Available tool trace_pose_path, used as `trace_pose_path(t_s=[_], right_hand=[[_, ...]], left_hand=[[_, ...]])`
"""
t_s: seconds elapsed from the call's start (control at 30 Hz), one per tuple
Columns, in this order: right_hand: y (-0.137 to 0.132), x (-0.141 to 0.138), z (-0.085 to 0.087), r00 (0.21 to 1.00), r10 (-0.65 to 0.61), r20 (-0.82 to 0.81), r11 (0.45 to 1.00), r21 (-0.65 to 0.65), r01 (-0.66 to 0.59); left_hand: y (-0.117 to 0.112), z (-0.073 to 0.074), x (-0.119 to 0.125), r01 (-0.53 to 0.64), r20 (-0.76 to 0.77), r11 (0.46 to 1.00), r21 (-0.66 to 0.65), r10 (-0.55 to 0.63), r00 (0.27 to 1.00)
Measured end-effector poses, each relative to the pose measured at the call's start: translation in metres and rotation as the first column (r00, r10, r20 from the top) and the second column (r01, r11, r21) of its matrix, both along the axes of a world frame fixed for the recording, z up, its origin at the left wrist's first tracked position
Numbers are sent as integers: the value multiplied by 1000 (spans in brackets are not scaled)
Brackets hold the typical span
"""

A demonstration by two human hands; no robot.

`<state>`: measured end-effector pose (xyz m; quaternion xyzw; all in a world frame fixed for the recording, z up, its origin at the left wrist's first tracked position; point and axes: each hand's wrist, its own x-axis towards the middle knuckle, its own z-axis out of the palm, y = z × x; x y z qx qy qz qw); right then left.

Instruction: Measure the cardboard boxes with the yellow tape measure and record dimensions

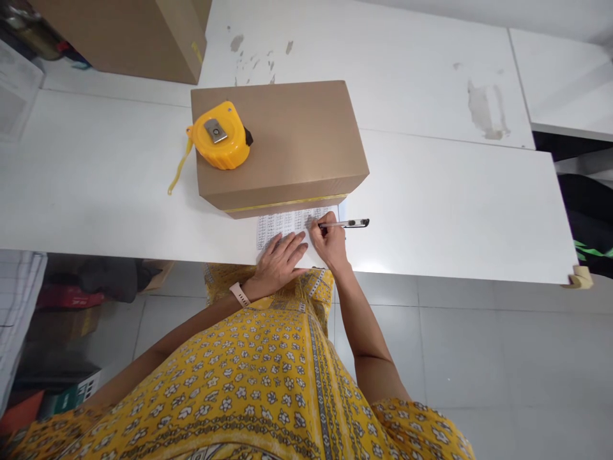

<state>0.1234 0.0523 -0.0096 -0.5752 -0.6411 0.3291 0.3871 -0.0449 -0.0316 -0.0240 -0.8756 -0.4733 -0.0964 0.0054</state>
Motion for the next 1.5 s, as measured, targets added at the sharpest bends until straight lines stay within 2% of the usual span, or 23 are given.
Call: trace_pose_path(t_s=[0.33,1.03,1.5], right_hand=[[-1,-1,2,1000,4,29,999,-37,-3],[0,1,1,1000,-14,19,1000,-17,14],[0,0,-2,999,-22,23,1000,-1,23]], left_hand=[[1,0,1,-7,31,1000,-14,7,1000],[1,0,1,-9,76,998,-70,15,997],[0,0,1,-4,26,999,-37,5,1000]])
